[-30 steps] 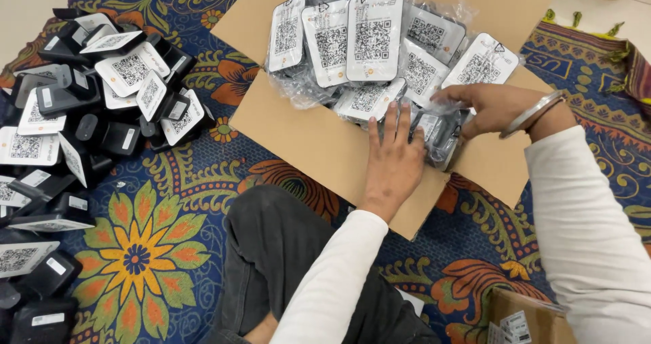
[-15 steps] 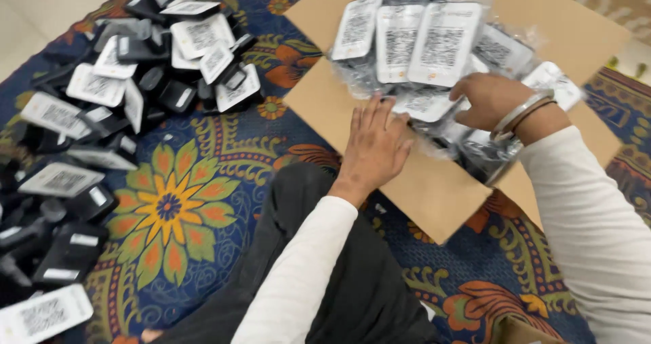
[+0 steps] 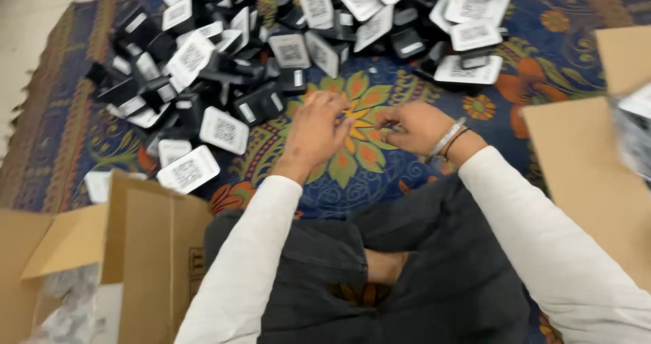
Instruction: The person unboxes small electronic items from a plastic bag and places them into a cardboard box.
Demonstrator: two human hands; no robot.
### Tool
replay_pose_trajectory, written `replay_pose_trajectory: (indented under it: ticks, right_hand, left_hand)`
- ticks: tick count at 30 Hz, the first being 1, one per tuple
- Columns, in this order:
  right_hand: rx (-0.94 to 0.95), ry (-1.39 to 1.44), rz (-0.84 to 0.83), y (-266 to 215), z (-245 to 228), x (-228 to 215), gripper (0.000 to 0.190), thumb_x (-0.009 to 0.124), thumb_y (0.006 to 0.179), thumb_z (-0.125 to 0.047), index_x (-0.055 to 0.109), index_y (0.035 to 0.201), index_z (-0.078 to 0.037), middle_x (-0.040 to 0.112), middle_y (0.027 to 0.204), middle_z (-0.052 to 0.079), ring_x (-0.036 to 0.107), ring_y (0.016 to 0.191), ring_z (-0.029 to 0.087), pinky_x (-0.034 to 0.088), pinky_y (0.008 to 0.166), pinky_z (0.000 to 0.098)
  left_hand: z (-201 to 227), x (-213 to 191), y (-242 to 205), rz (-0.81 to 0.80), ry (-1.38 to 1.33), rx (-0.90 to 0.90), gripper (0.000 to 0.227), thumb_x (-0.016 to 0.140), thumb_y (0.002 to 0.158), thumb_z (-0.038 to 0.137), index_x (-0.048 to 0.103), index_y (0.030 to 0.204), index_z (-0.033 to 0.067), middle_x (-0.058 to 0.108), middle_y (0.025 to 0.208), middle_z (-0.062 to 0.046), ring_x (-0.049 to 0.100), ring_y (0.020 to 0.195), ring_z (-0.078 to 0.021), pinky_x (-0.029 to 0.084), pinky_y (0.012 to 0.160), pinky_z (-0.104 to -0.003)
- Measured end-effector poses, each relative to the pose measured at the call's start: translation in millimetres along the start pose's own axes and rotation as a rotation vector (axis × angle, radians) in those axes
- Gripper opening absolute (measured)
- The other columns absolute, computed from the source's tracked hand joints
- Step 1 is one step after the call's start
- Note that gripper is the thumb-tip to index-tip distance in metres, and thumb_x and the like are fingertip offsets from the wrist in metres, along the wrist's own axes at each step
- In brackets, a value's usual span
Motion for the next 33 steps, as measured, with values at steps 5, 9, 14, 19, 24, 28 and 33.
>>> replay_pose_trajectory:
  ticks: [5,9,14,19,24,28,33]
  right_hand:
    - [-0.242,0.138,-0.092,98.3,-109.3,51.2,0.03,0.07,0.085,-0.023,0.074,0.111,-0.007,0.078,0.096,0.012,0.074,0.085,0.03,0.058,0.077,0.0424]
    - [-0.391,0.398,-0.178,143.8,-218.6,83.4,0.024,0.068,0.088,-0.021,0.074,0.107,-0.007,0.078,0.093,0.01,0.077,0.082,0.024,0.059,0.075,0.0369]
    - [-0.741,0.534,-0.152,163.9,-366.6,121.8,0.018,0.068,0.091,-0.018,0.074,0.103,-0.006,0.077,0.094,0.01,0.076,0.086,0.025,0.059,0.077,0.0362]
    - [-1.033,0.517,-0.212,157.5,-467.6,180.0,0.015,0.068,0.092,-0.019,0.074,0.102,-0.008,0.076,0.099,0.011,0.072,0.094,0.031,0.056,0.083,0.0423]
    - [-0.909,0.141,-0.423,155.3,-498.9,219.7,0.028,0.072,0.083,-0.031,0.075,0.104,-0.013,0.076,0.095,0.013,0.069,0.093,0.036,0.053,0.084,0.0493]
    - [-0.812,0.112,-0.428,159.9,-500.0,224.2,0.028,0.072,0.083,-0.033,0.074,0.102,-0.012,0.076,0.095,0.012,0.07,0.095,0.035,0.054,0.086,0.0476]
    - [-0.771,0.188,-0.394,159.7,-496.9,217.6,0.028,0.071,0.084,-0.032,0.074,0.102,-0.01,0.077,0.099,0.01,0.072,0.096,0.033,0.055,0.086,0.0461]
  left_hand:
    - [-60.2,-124.5,-84.5,-0.027,0.206,-0.25,0.021,0.073,0.088,0.021,0.076,0.105,0.0077,0.071,0.108,-0.013,0.062,0.11,-0.0368,0.049,0.095,-0.047]
    - [-54.9,-231.8,-153.2,0.084,0.208,-0.307,0.014,0.071,0.094,0.019,0.078,0.099,0.0082,0.074,0.097,-0.011,0.07,0.094,-0.0345,0.055,0.082,-0.044]
    - [-67.0,-332.0,-272.1,0.324,0.269,-0.689,0.021,0.073,0.095,0.025,0.077,0.097,0.0048,0.075,0.09,-0.01,0.075,0.084,-0.0292,0.057,0.076,-0.039]
    - [-72.1,-349.8,-399.4,0.303,0.248,-1.315,0.038,0.074,0.091,0.039,0.075,0.11,0.006,0.078,0.099,-0.015,0.077,0.09,-0.028,0.059,0.083,-0.041]
    - [-90.2,-323.5,-473.5,-0.064,0.606,-1.446,0.099,0.091,0.071,0.048,0.045,0.142,-0.0037,0.043,0.146,-0.031,0.051,0.126,-0.0449,0.045,0.1,-0.049]
    - [-103.2,-311.7,-501.9,-0.068,0.525,-1.595,0.091,0.088,0.076,0.038,0.042,0.143,-0.003,0.051,0.138,-0.032,0.057,0.118,-0.0437,0.049,0.096,-0.048]
    - [-89.9,-332.5,-477.1,0.043,0.472,-1.559,0.018,0.074,0.086,0.026,0.077,0.101,0.0162,0.077,0.108,-0.016,0.072,0.102,-0.0358,0.055,0.092,-0.045]
Point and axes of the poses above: each hand's wrist, its own y-axis towards the middle knuckle, its own x-axis out of the palm, z = x × y, the point moved 4 cm from there along y, towards the middle knuckle
